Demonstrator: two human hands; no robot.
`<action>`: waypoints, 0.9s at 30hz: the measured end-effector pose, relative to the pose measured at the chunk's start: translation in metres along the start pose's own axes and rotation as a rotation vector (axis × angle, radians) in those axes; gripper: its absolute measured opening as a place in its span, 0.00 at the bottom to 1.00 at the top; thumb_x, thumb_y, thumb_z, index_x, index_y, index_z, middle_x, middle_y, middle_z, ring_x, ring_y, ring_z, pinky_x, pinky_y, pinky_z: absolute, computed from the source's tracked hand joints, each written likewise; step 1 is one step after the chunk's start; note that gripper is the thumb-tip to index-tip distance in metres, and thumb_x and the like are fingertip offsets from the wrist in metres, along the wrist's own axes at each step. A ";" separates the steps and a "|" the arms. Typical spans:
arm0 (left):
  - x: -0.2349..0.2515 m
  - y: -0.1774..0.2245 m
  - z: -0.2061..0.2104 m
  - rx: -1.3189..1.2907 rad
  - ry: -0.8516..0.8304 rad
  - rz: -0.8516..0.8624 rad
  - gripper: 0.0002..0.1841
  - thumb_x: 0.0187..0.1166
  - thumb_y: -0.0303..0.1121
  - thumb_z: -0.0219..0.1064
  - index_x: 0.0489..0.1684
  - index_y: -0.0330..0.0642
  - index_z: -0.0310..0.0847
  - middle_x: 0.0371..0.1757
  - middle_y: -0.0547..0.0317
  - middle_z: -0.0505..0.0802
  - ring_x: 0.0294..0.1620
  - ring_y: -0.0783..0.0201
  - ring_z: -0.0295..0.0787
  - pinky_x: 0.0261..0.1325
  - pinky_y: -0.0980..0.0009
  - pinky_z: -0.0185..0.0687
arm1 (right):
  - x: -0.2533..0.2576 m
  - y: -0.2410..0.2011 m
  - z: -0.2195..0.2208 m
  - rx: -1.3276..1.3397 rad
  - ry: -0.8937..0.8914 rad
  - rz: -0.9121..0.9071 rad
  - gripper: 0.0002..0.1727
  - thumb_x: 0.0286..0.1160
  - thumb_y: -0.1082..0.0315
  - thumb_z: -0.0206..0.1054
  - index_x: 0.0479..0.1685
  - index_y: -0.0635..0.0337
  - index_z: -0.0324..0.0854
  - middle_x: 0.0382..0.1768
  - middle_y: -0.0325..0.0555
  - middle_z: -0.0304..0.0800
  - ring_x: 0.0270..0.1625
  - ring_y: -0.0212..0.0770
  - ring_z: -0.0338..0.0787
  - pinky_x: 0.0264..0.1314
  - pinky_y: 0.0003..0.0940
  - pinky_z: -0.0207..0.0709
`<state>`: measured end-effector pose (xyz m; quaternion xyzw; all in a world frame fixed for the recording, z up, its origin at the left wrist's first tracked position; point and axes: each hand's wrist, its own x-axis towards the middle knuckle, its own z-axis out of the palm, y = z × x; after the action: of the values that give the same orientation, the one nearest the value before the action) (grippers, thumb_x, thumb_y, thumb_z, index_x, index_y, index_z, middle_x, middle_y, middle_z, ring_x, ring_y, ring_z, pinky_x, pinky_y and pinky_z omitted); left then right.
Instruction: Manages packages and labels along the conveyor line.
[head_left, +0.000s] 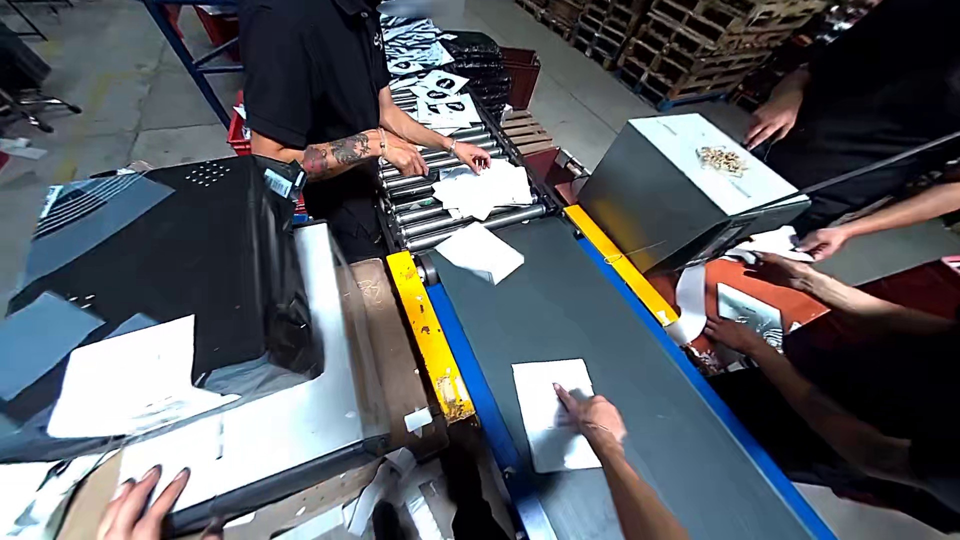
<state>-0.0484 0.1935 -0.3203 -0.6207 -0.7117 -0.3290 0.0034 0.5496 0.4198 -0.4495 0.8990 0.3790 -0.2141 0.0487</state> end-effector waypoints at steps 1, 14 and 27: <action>-0.002 0.002 0.000 -0.003 -0.009 -0.021 0.35 0.67 0.40 0.71 0.75 0.30 0.74 0.81 0.21 0.71 0.90 0.27 0.51 0.93 0.41 0.37 | -0.018 0.023 -0.005 -0.062 0.025 -0.013 0.55 0.53 0.14 0.65 0.52 0.63 0.90 0.54 0.65 0.93 0.61 0.65 0.92 0.60 0.70 0.81; -0.020 -0.020 -0.012 -0.080 0.025 -0.135 0.29 0.74 0.45 0.63 0.80 0.59 0.77 0.90 0.58 0.70 0.95 0.45 0.50 0.88 0.36 0.54 | -0.400 -0.170 0.170 0.730 -0.795 -0.499 0.22 0.75 0.50 0.77 0.46 0.63 0.92 0.29 0.44 0.96 0.20 0.35 0.87 0.25 0.35 0.81; -0.012 -0.025 -0.005 -0.086 -0.009 -0.016 0.32 0.75 0.47 0.68 0.83 0.54 0.72 0.88 0.42 0.70 0.95 0.39 0.46 0.94 0.44 0.35 | -0.158 -0.079 0.063 0.881 -0.288 -0.523 0.08 0.78 0.75 0.65 0.38 0.72 0.88 0.30 0.51 0.94 0.32 0.41 0.92 0.43 0.43 0.88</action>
<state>-0.0695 0.1799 -0.3327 -0.6160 -0.7019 -0.3564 -0.0291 0.3737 0.3558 -0.4339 0.6711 0.4542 -0.4795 -0.3369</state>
